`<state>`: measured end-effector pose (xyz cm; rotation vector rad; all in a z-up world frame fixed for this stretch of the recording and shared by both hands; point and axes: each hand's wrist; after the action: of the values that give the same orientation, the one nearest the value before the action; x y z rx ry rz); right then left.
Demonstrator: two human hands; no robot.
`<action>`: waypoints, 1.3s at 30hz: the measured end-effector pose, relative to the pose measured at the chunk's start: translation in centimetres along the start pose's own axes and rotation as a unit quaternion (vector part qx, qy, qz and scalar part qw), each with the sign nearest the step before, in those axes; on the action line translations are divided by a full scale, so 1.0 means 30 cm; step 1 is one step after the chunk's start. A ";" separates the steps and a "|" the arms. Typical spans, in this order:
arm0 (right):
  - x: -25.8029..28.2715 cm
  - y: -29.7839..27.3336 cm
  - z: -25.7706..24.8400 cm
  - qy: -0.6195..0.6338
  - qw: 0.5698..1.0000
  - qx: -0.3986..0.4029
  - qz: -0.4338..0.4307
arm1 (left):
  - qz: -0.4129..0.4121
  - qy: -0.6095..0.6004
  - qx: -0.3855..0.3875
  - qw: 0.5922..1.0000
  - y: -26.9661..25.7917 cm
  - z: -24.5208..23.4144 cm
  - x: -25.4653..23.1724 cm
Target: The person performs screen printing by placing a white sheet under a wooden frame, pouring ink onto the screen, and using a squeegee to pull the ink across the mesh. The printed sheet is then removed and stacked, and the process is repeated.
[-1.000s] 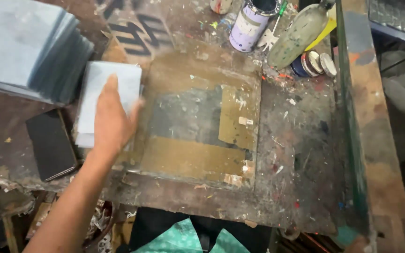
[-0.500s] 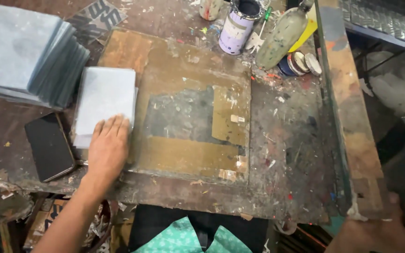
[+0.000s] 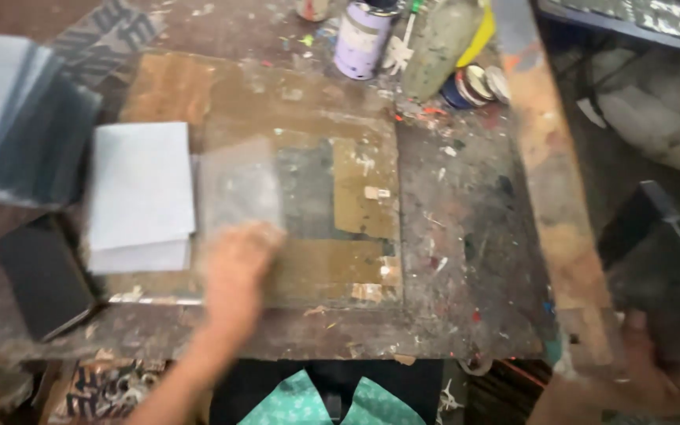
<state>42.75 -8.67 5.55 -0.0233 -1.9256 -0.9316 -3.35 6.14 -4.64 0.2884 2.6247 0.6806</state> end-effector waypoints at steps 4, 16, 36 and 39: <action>-0.006 0.141 0.078 -0.027 1.000 -0.010 -0.005 | 0.082 -0.052 0.254 0.962 0.047 0.158 -0.257; 0.012 0.219 0.186 -0.074 0.997 -0.019 0.008 | 0.159 -0.003 0.330 0.931 0.157 0.178 -0.347; -0.138 0.122 0.451 -0.126 0.901 0.373 0.180 | -0.365 -0.431 0.132 0.815 0.093 -0.144 -0.154; -0.103 0.081 0.465 -0.087 0.881 0.446 0.134 | -0.368 -0.302 0.145 0.867 0.054 -0.090 -0.144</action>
<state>34.85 2.68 1.19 0.1681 -2.2822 0.2033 -0.51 5.12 -0.22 -0.3651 1.9705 -0.0768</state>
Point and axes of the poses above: each hand's wrist, its own y-axis towards the middle knuckle, its own z-axis out of the palm, x = y × z, and after that the axes turned 1 degree about x, right-handed
